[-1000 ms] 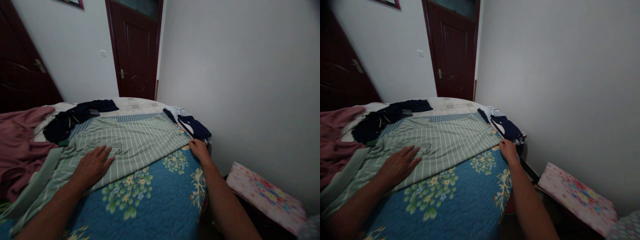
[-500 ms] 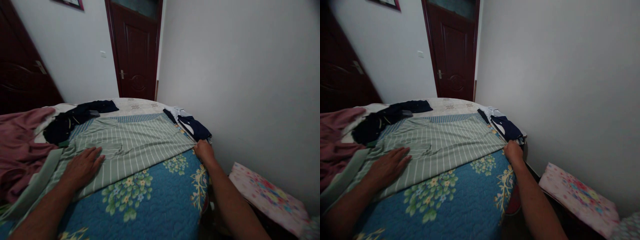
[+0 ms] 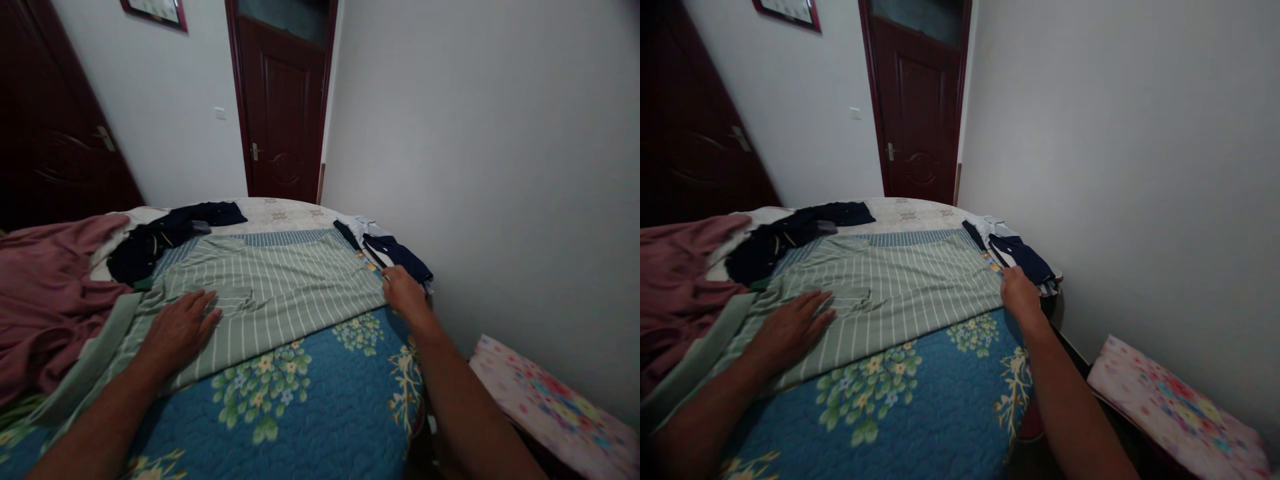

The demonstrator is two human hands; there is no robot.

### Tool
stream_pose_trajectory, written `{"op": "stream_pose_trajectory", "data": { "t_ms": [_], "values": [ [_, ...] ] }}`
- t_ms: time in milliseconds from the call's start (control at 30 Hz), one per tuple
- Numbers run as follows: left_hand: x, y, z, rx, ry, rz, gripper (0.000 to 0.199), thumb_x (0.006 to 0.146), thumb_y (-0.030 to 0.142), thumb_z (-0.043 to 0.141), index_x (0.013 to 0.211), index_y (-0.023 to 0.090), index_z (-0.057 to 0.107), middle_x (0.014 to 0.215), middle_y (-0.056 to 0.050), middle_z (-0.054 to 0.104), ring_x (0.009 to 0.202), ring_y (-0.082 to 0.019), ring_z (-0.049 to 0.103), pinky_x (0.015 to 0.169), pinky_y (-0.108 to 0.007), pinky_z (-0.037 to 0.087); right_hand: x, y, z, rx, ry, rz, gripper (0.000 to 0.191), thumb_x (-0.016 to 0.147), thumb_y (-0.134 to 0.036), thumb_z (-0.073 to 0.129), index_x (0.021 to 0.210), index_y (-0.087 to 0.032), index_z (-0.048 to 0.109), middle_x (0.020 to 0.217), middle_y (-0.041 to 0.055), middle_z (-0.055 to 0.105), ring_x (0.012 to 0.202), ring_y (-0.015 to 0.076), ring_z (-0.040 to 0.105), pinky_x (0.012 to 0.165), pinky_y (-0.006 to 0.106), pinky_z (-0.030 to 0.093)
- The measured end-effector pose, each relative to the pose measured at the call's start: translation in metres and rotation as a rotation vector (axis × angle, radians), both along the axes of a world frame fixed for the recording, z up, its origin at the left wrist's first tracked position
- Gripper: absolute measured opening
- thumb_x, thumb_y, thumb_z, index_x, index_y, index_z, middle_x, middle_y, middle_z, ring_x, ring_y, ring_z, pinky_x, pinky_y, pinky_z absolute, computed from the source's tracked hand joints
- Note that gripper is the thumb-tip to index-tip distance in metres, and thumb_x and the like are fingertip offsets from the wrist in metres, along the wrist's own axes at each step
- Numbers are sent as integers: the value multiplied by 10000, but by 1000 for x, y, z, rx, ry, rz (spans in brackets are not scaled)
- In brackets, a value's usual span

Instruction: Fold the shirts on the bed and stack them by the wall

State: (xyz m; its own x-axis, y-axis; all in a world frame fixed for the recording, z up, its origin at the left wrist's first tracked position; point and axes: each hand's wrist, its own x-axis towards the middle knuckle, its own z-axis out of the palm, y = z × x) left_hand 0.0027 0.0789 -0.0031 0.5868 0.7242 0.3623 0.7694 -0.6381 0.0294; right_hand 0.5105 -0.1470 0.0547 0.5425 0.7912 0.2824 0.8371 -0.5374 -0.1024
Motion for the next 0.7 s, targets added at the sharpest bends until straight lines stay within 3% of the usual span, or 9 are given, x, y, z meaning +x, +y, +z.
{"op": "stream_pose_trajectory", "data": {
  "t_ms": [100,200,300,367,433,533,700],
  "values": [
    [2,-3,2,10,-9,-3,620,1075,532,376,1480,146,642,1501,-221,647,1375,-390,619,1137,-549,490,-3,35,6,25,8,179,524,960,-113,535,1461,-210,653,1542,123,594,1306,235,631,1075,283,472],
    [2,-10,5,9,-20,20,592,1078,504,386,1465,142,650,1492,-227,649,1347,-395,632,1123,-567,498,-3,64,-2,-66,13,256,512,902,-83,569,1388,-167,707,1569,132,582,1364,240,594,1117,284,451],
    [2,-17,9,9,-35,37,534,1080,458,421,1446,152,660,1474,-210,663,1349,-373,629,1133,-550,498,5,77,-15,-128,-32,213,297,890,-141,606,1107,-165,807,1412,151,684,1277,281,635,1110,341,460],
    [1,-21,12,3,-37,64,480,1081,400,435,1431,166,666,1447,-188,682,1352,-343,629,1149,-515,491,15,81,-24,-62,-90,211,229,874,-191,631,1020,-169,806,1363,165,708,1287,321,617,1099,389,465],
    [1,-23,15,-8,-33,106,442,1067,352,466,1411,163,670,1420,-180,694,1349,-328,630,1160,-496,485,27,82,-30,41,-61,215,266,909,-255,594,1068,-168,788,1222,167,755,1188,320,659,1027,394,498],
    [2,-26,21,-31,-38,188,415,1048,286,488,1392,140,669,1392,-186,706,1321,-319,643,1161,-480,484,41,80,-37,139,57,105,371,968,-342,520,1206,-176,751,1108,157,781,1042,311,712,916,385,527],
    [1,-33,32,-51,-40,379,450,1033,300,538,1438,138,645,1355,-175,732,1269,-339,670,1073,-464,518,41,73,-47,-131,88,-90,463,976,-428,522,1270,-159,757,1126,247,763,1041,399,739,865,490,555]
  ]
}}
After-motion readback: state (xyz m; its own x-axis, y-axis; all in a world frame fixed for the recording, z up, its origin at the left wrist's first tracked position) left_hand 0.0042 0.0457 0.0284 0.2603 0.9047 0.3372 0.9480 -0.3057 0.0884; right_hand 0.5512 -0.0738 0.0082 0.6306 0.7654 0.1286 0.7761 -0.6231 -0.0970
